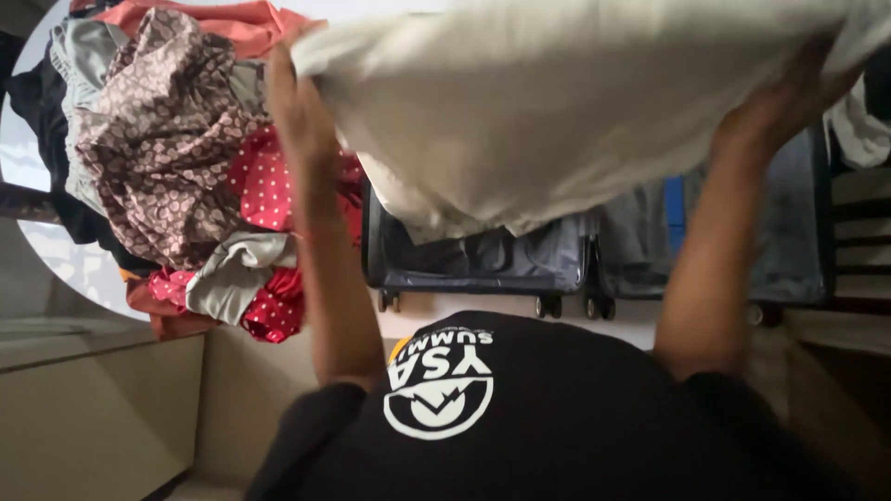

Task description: Pack clothes into a blue suitcase.

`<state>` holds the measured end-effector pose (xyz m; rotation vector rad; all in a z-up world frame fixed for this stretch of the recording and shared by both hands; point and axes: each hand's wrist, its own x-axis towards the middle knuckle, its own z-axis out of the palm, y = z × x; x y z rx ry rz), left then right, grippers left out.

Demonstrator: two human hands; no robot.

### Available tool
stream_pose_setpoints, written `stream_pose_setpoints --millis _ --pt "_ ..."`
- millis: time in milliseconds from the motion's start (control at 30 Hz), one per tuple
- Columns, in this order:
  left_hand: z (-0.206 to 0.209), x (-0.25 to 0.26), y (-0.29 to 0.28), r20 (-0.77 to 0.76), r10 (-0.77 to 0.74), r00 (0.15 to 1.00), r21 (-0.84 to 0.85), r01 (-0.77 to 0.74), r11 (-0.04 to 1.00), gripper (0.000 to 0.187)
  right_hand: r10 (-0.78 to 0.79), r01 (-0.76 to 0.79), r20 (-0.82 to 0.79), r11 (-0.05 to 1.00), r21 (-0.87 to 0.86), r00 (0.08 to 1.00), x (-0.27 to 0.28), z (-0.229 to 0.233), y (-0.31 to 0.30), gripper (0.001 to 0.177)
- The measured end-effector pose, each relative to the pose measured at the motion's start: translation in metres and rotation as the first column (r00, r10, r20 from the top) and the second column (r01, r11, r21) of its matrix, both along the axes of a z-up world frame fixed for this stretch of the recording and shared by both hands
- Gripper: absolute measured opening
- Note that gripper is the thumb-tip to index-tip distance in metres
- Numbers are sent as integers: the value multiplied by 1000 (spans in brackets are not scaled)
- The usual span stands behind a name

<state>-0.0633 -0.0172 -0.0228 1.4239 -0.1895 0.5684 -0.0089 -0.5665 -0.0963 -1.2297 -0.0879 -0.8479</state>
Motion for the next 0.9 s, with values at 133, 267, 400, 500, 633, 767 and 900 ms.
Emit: stream_pose_setpoints --millis 133,267,400,500,633,767,900 --pt "-42 5 -26 198 209 958 -332 -135 934 32 5 -9 -46 997 -76 999 -26 2 42 74" --pt "-55 10 -29 182 477 860 -381 -386 840 27 -10 -4 -86 986 -164 996 -28 8 76 71" --pt "-59 50 -102 12 260 966 -284 -246 927 26 -38 6 -120 966 -257 992 -20 0 94 68" --pt "-75 73 -167 -158 85 984 -215 -119 969 27 -64 5 -176 948 -318 982 -24 -28 106 66" --pt "-68 109 -206 -257 -91 962 -186 43 982 29 -107 31 -162 911 -412 981 0 -18 115 64" --pt "-42 72 -204 502 -379 777 -465 612 639 27 -141 34 -185 874 -485 973 9 -20 146 63" --pt "-74 103 -216 413 -403 816 -514 575 637 58 -181 15 -243 828 -560 953 8 -40 167 62"
